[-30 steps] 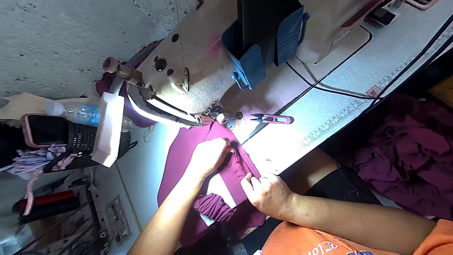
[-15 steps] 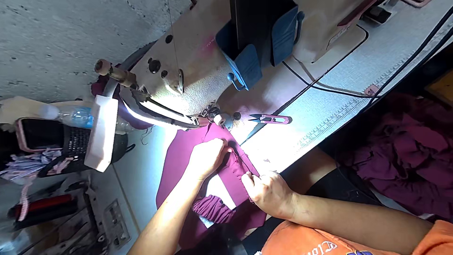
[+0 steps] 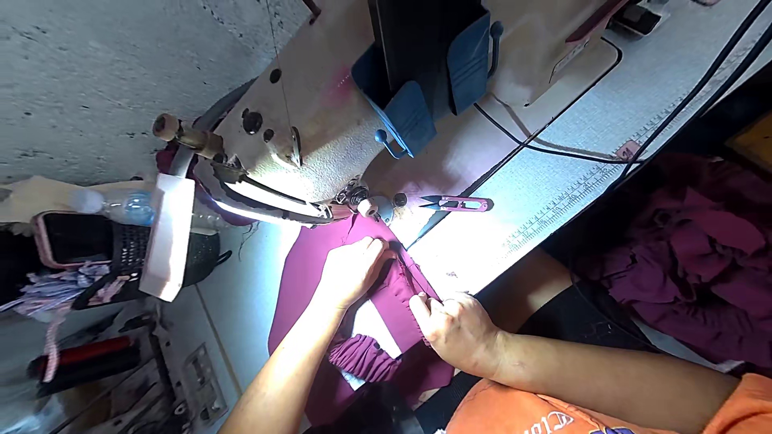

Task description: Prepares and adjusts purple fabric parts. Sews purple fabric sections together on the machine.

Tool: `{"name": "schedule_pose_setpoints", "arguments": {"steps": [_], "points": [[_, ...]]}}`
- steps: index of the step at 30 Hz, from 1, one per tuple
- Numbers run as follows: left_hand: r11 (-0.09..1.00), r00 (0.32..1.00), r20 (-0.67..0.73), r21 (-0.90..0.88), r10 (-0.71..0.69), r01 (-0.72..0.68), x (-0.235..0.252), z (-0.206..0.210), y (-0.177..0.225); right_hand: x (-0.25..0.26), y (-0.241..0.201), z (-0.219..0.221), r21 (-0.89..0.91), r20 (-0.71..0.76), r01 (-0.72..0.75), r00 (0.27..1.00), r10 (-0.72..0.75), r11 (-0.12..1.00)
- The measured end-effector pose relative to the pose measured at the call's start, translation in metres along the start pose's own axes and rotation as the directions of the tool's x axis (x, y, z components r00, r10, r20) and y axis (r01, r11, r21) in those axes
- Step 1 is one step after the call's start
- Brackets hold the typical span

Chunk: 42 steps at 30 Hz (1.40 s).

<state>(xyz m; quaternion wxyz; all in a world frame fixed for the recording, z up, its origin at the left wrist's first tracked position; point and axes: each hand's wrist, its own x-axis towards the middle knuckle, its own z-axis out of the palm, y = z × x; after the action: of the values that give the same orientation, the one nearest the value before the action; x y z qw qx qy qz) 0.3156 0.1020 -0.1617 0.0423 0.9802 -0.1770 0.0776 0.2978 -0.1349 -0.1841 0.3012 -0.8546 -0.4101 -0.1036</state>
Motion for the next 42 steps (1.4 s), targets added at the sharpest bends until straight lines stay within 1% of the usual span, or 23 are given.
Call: {"name": "schedule_pose_setpoints", "arguments": {"steps": [2,5,7,10,12,14,16,18,20,23,24,27,28,29,30,31,33,34,35,36,38,40,42], "points": [[1.000,1.000,0.019,-0.006,0.004,-0.003,0.000,-0.001,0.000,0.001,-0.002,-0.002,-0.016,0.033,-0.012,0.999,0.013,1.000],[1.000,0.998,0.056,-0.002,0.018,-0.018,0.001,-0.001,-0.002,0.009,-0.010,-0.013,-0.084,0.177,-0.063,0.981,0.077,0.994],[0.999,0.997,0.067,0.009,0.032,-0.032,0.001,-0.001,-0.002,0.015,-0.014,-0.022,-0.099,0.288,-0.090,0.951,0.115,0.991],[0.999,0.997,0.060,0.017,0.050,-0.051,0.002,-0.001,-0.003,0.023,-0.013,-0.033,-0.044,0.446,-0.103,0.888,0.112,0.994],[0.998,0.997,0.055,0.022,0.056,-0.057,0.002,-0.001,-0.003,0.027,-0.011,-0.036,-0.035,0.508,-0.111,0.854,0.113,0.993],[0.998,0.997,0.047,0.023,0.057,-0.058,0.002,-0.001,-0.002,0.029,-0.011,-0.035,-0.052,0.525,-0.117,0.842,0.127,0.992],[0.998,0.998,0.040,0.015,0.057,-0.057,0.002,-0.001,-0.002,0.032,-0.011,-0.034,-0.084,0.570,-0.133,0.807,0.157,0.988],[0.999,0.998,0.039,0.008,0.047,-0.047,0.002,0.000,-0.003,0.034,-0.012,-0.033,-0.111,0.579,-0.144,0.795,0.182,0.983],[0.999,0.998,0.038,0.008,0.043,-0.044,0.002,0.000,-0.003,0.037,-0.012,-0.035,-0.126,0.620,-0.146,0.761,0.193,0.981],[1.000,0.998,0.060,0.008,0.027,-0.028,0.004,-0.002,-0.003,0.035,-0.011,-0.031,-0.139,0.583,-0.122,0.792,0.181,0.983],[1.000,0.996,0.086,0.000,0.004,-0.004,0.005,-0.004,-0.002,0.034,-0.011,-0.030,-0.139,0.578,-0.117,0.797,0.177,0.983],[0.993,0.985,0.141,-0.048,-0.100,0.108,0.009,-0.011,-0.004,0.039,-0.011,-0.033,-0.121,0.616,-0.134,0.767,0.181,0.983],[0.983,0.976,0.161,-0.086,-0.149,0.164,0.009,-0.014,-0.006,0.040,-0.011,-0.034,-0.118,0.638,-0.145,0.747,0.187,0.982],[0.961,0.959,0.191,-0.135,-0.212,0.239,0.008,-0.019,-0.006,0.041,-0.011,-0.035,-0.117,0.641,-0.150,0.744,0.190,0.982],[0.924,0.925,0.249,-0.182,-0.287,0.336,0.007,-0.024,-0.007,0.040,-0.011,-0.034,-0.116,0.626,-0.153,0.756,0.192,0.981],[0.875,0.875,0.328,-0.213,-0.356,0.435,0.006,-0.030,-0.008,0.038,-0.011,-0.032,-0.115,0.595,-0.154,0.780,0.192,0.981],[0.770,0.763,0.481,-0.243,-0.432,0.590,0.005,-0.045,-0.008,0.035,-0.011,-0.030,-0.112,0.558,-0.156,0.808,0.192,0.981],[0.731,0.735,0.504,-0.262,-0.453,0.630,0.005,-0.051,-0.005,0.035,-0.011,-0.030,-0.113,0.562,-0.160,0.804,0.196,0.981],[0.700,0.736,0.488,-0.302,-0.470,0.647,0.005,-0.056,-0.001,0.035,-0.011,-0.030,-0.122,0.557,-0.155,0.807,0.196,0.980],[0.683,0.759,0.446,-0.357,-0.475,0.637,0.005,-0.059,0.003,0.035,-0.012,-0.030,-0.130,0.546,-0.148,0.815,0.195,0.980],[0.636,0.808,0.375,-0.498,-0.454,0.589,0.008,-0.061,0.010,0.034,-0.013,-0.029,-0.135,0.527,-0.147,0.827,0.197,0.980],[0.555,0.832,0.355,-0.624,-0.426,0.550,0.012,-0.060,0.013,0.034,-0.013,-0.030,-0.131,0.548,-0.150,0.813,0.198,0.980],[0.561,0.843,0.346,-0.633,-0.412,0.534,0.013,-0.063,0.004,0.034,-0.013,-0.030,-0.132,0.545,-0.144,0.816,0.193,0.981]]}}
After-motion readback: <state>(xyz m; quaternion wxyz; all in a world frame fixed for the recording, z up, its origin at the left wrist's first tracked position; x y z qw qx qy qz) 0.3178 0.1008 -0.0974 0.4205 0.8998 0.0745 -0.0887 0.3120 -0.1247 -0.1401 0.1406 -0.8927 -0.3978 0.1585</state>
